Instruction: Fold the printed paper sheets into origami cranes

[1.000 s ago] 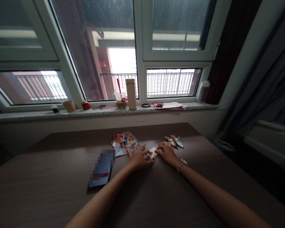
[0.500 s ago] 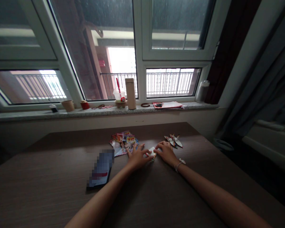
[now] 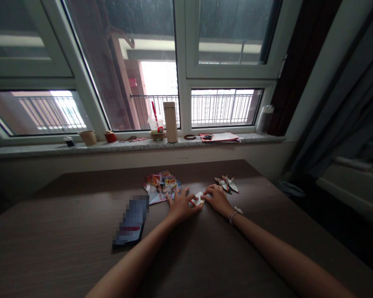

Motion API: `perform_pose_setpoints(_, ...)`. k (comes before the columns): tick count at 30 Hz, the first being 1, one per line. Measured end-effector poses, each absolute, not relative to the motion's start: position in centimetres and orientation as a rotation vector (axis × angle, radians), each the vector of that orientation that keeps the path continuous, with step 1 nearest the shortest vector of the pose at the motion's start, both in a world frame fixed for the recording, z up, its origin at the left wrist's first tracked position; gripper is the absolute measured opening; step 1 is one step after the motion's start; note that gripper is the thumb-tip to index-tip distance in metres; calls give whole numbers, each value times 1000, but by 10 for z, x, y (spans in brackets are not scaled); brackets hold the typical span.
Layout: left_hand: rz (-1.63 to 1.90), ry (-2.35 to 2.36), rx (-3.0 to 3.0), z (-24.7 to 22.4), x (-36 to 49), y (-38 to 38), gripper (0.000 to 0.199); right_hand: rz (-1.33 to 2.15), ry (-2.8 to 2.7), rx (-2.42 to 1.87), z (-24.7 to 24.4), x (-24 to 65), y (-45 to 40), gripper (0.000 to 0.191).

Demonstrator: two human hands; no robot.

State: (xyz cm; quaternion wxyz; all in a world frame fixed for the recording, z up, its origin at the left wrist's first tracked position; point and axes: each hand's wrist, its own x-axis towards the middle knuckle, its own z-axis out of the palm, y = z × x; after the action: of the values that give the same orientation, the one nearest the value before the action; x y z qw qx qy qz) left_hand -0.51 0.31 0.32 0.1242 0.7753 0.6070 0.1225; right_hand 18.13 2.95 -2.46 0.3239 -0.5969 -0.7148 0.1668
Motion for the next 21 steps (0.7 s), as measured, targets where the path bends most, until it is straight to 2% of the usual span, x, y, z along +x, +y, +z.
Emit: perform_pose_setpoints(21, 360, 1761, 2286, -2, -7, 6, 45, 405, -1841, -1632, -24, 176, 30, 14)
